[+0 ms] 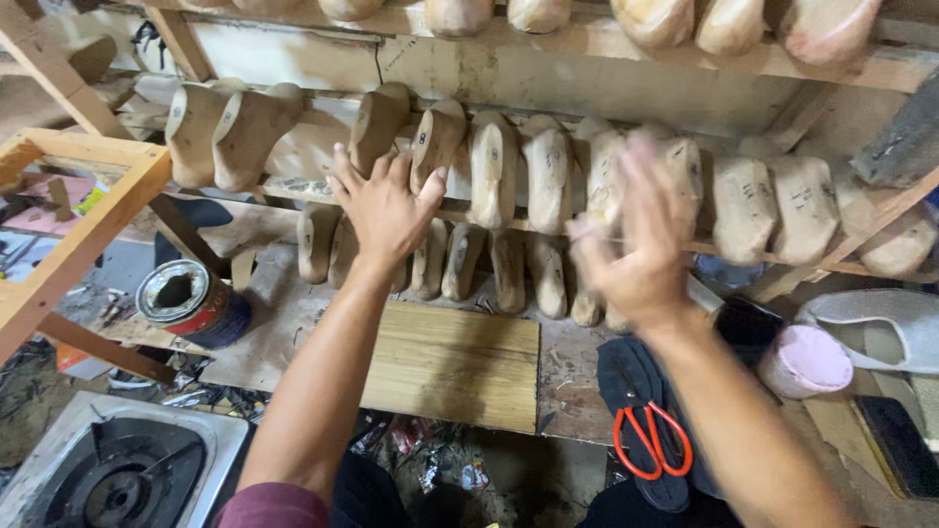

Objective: The person first arranges wooden shoe lasts on the rack above the workbench, then picks up black rubber soles and trims their edges with red-handled scissors, working on one sole at a time and setting trimmed soles on the bench.

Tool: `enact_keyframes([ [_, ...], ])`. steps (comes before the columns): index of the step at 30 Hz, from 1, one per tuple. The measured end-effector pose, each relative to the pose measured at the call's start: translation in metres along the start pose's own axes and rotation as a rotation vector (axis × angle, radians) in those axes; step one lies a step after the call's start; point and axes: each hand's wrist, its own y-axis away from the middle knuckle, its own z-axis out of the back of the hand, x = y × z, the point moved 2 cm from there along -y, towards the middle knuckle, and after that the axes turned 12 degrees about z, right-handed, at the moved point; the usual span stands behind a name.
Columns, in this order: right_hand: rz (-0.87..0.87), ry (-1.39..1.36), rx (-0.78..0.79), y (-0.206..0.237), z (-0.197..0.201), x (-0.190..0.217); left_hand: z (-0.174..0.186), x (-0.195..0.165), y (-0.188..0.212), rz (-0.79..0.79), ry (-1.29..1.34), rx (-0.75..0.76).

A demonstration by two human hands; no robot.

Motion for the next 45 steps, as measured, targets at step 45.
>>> enact_keyframes([
  [45, -0.464, -0.036, 0.113, -0.028, -0.017, 0.015, 0.051, 0.069, -0.009, -0.007, -0.035, -0.25],
])
